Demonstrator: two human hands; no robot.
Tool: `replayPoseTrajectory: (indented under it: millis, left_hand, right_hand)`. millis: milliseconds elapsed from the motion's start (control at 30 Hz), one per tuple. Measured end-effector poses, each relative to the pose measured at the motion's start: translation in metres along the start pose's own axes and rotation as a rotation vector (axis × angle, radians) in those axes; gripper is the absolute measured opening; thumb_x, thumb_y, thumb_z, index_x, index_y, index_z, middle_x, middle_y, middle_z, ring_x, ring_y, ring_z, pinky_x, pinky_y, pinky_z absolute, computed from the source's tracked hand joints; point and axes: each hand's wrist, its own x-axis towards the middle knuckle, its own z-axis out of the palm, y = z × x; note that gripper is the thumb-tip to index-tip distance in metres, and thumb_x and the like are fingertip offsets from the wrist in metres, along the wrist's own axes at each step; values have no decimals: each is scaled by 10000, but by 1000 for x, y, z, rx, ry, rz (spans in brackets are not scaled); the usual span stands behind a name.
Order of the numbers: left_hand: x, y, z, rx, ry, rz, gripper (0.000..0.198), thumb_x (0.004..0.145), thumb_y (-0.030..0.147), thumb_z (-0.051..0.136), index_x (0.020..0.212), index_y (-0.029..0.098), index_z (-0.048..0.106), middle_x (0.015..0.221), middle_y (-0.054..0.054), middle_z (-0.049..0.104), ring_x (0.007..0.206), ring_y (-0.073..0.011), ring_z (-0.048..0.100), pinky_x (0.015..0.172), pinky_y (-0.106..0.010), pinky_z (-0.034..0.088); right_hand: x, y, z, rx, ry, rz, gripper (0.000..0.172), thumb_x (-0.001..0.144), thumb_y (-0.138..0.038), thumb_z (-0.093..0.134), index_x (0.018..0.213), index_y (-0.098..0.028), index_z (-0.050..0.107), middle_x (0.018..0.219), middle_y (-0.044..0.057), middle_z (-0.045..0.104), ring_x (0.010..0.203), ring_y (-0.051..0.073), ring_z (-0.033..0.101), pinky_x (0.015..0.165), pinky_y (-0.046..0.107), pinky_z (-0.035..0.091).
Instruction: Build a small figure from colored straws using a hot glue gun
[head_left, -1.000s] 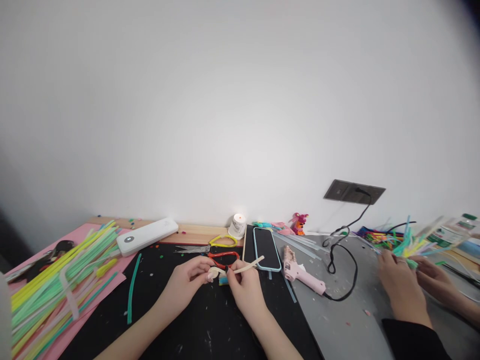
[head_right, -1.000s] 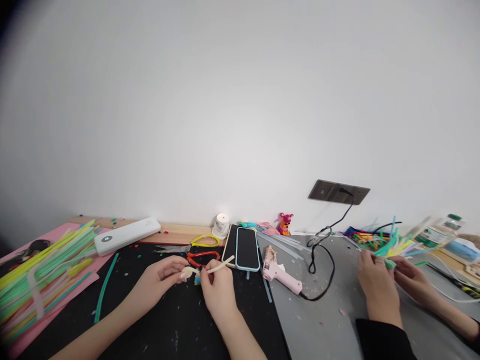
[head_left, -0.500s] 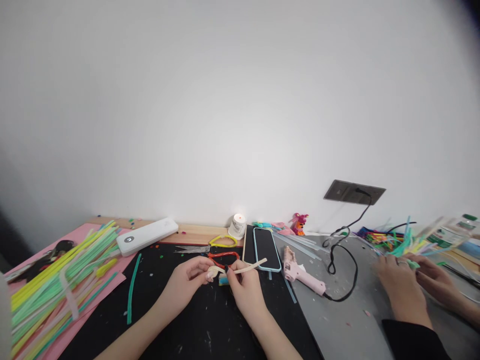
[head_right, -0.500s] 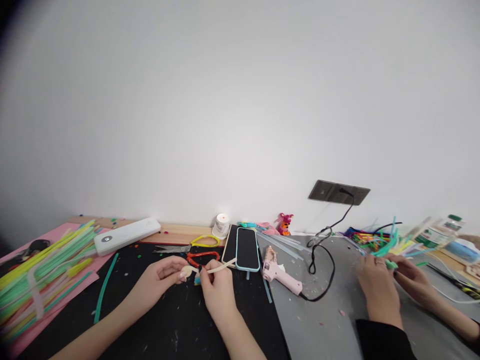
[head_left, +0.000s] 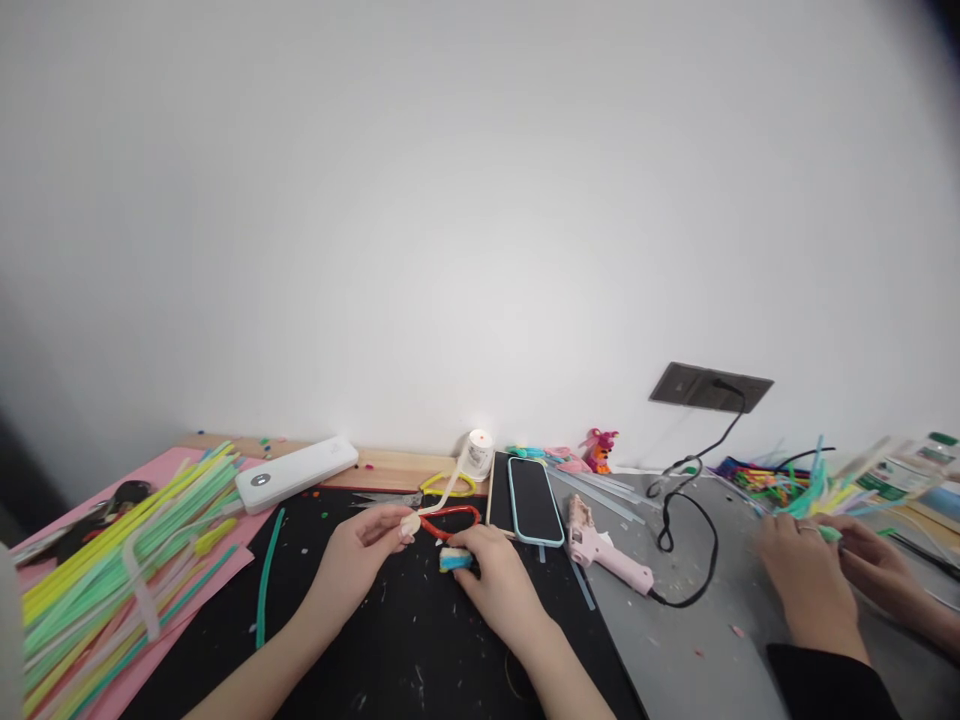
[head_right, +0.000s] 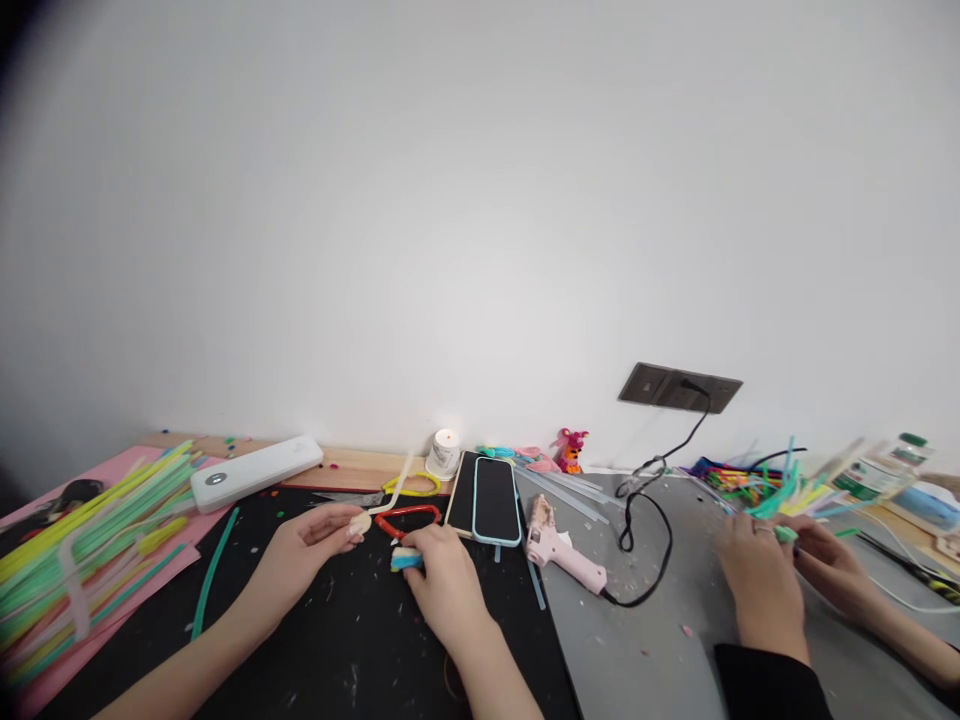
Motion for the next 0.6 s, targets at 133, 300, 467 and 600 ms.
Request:
replayPoseTrajectory:
  millis: [133, 300, 467, 600]
  left_hand:
    - [0, 0, 0, -18, 20, -15, 367, 576, 408, 771, 848, 168, 719, 859, -72, 787, 772, -266, 736, 762, -411, 592]
    - [0, -2, -1, -26, 38, 4, 379, 597, 425, 767, 868, 164, 721, 884, -76, 787, 795, -265, 734, 782, -414, 589]
    - [0, -1, -2, -30, 66, 8, 409, 581, 463, 773, 855, 163, 726, 857, -73, 786, 790, -265, 732, 784, -414, 589]
    - [0, 0, -2, -40, 71, 2, 400, 576, 455, 780, 849, 167, 730, 840, -63, 785, 786, -257, 727, 784, -405, 588]
  right_hand:
    - [3, -3, 0, 198, 72, 108, 286, 682, -17, 523, 848, -201, 665, 808, 22, 666, 728, 184, 586, 688, 281, 443]
    - [7, -5, 1, 670, 132, 185, 207, 686, -102, 525, 861, -208, 555, 755, 0, 625, 669, 155, 584, 606, 247, 464]
    - [6, -8, 4, 995, 74, 187, 180, 770, -217, 590, 925, -234, 501, 865, 44, 654, 734, 186, 659, 668, 308, 537]
    - [5, -9, 3, 1201, 102, 254, 254, 780, -301, 638, 1001, -236, 531, 877, 47, 633, 671, 177, 653, 634, 315, 551]
